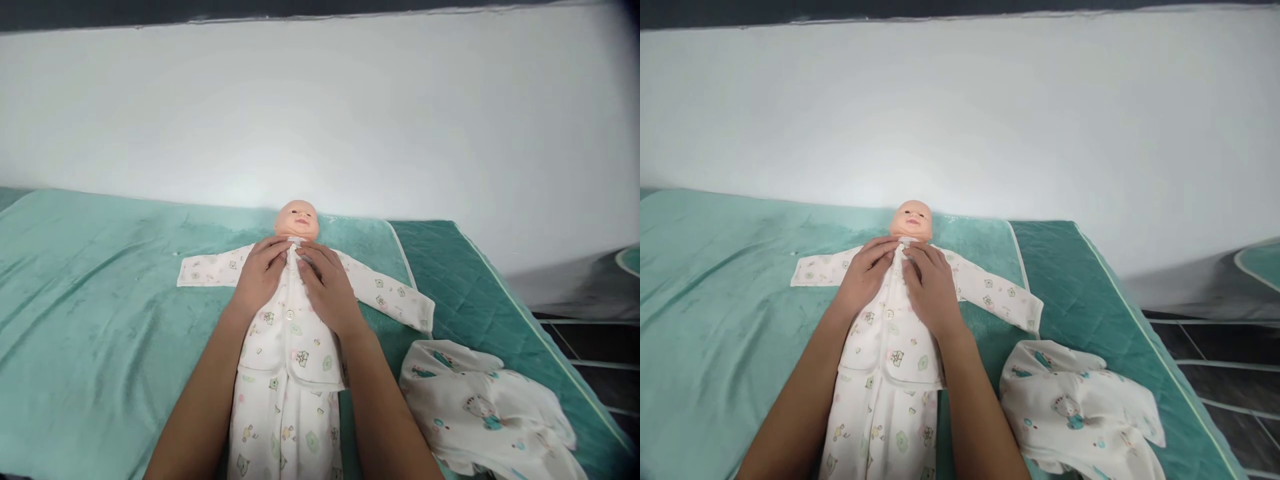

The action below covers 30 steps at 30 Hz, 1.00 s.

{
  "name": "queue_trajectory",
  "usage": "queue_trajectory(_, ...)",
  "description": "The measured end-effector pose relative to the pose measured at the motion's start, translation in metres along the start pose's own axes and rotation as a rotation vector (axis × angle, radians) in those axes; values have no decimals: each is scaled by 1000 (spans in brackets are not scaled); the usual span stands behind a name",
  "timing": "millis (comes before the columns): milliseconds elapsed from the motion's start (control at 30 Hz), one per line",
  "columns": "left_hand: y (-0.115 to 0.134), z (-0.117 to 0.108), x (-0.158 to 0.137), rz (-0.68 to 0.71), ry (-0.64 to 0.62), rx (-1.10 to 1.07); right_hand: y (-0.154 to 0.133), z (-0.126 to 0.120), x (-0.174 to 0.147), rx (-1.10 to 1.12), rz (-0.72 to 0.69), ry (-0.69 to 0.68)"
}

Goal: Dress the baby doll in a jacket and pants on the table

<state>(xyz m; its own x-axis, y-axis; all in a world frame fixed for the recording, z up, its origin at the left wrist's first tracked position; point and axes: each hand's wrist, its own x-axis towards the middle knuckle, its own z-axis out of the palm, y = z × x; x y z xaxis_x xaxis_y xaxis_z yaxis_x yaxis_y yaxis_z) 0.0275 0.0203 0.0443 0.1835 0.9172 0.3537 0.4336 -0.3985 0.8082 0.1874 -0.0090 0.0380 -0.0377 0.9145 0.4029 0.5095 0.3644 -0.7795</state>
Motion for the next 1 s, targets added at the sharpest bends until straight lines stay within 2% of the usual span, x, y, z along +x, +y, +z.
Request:
queue_trajectory(133,0,0,0,-3,0,8,-1,-1,0,-12,-7,-24)
queue_trajectory(333,0,0,0,-18,7,1,-2,2,0,111,94,53)
queue_trajectory(833,4,-1,-1,0,-33,42,-1,2,2,10,5,24)
queue_trajectory(1000,6,-2,-1,0,-58,65,0,2,1,97,125,43)
